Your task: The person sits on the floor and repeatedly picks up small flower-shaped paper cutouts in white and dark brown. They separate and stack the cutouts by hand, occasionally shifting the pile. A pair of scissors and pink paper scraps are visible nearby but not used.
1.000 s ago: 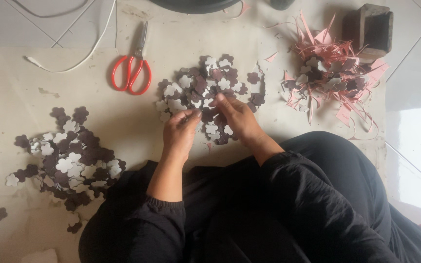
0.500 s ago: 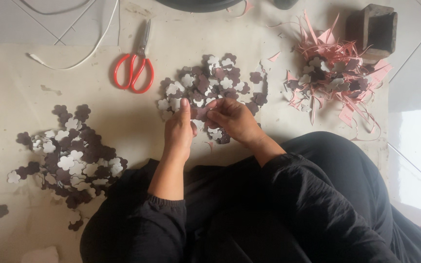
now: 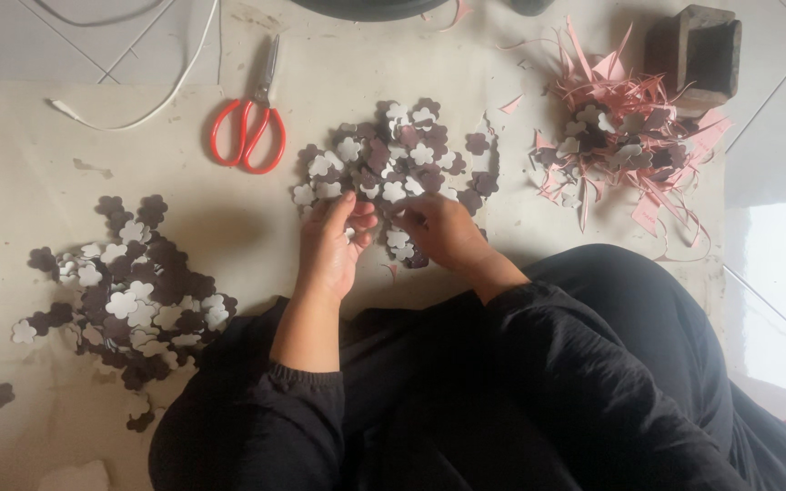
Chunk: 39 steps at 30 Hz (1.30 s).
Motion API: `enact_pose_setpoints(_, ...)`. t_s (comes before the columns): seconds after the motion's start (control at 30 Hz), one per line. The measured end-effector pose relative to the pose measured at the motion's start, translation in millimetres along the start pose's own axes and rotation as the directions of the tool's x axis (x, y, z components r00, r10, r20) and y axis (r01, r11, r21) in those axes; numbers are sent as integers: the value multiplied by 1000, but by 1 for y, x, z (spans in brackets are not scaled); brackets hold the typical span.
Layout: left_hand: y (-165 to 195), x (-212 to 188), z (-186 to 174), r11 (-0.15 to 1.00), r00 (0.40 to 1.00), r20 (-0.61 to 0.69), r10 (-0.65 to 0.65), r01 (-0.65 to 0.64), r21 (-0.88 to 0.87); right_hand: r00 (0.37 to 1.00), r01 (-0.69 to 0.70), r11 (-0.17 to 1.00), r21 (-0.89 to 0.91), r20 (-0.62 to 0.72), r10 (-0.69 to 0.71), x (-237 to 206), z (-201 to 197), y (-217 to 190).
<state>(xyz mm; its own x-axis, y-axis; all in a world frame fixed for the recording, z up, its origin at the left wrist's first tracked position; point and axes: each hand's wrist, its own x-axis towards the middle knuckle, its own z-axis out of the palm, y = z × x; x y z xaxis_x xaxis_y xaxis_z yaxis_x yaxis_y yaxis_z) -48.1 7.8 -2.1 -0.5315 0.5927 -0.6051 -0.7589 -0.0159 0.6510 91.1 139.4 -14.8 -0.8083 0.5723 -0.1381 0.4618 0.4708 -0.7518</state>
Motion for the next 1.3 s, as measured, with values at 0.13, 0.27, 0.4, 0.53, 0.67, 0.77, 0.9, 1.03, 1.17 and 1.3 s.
enact_pose_setpoints(0.13,-2,1,-1,999,998,57,-35,36,-18,947,313,939,-146,-31,-320,-10,17,6)
enact_pose_setpoints(0.27,-5,1,-2,998,995,90,33,-38,58,989,145,972,-183,19,-143,-8,20,8)
enact_pose_setpoints(0.4,-8,1,-3,976,996,40,83,-89,200,886,-441,893,94,205,416,6,2,12)
enact_pose_setpoints(0.53,-10,0,0,923,991,25,134,-134,362,921,-389,543,744,309,236,12,-9,14)
enact_pose_setpoints(0.67,-9,-2,3,910,977,105,186,-211,357,922,-386,428,817,328,205,10,-9,11)
enact_pose_setpoints(0.77,-7,-5,5,898,983,54,175,-182,401,920,-380,388,840,301,249,10,-10,6)
enact_pose_setpoints(0.9,-8,-8,8,842,981,58,186,-189,506,910,-397,390,831,303,282,9,-14,1)
enact_pose_setpoints(1.03,-11,-5,6,848,951,48,306,-295,441,883,-446,218,868,387,264,10,-16,2)
enact_pose_setpoints(1.17,-9,1,0,928,951,-8,309,-300,219,880,-421,153,894,362,309,12,-16,5)
enact_pose_setpoints(1.3,-10,2,2,934,947,-10,322,-316,166,898,-397,166,903,346,271,12,-16,5)
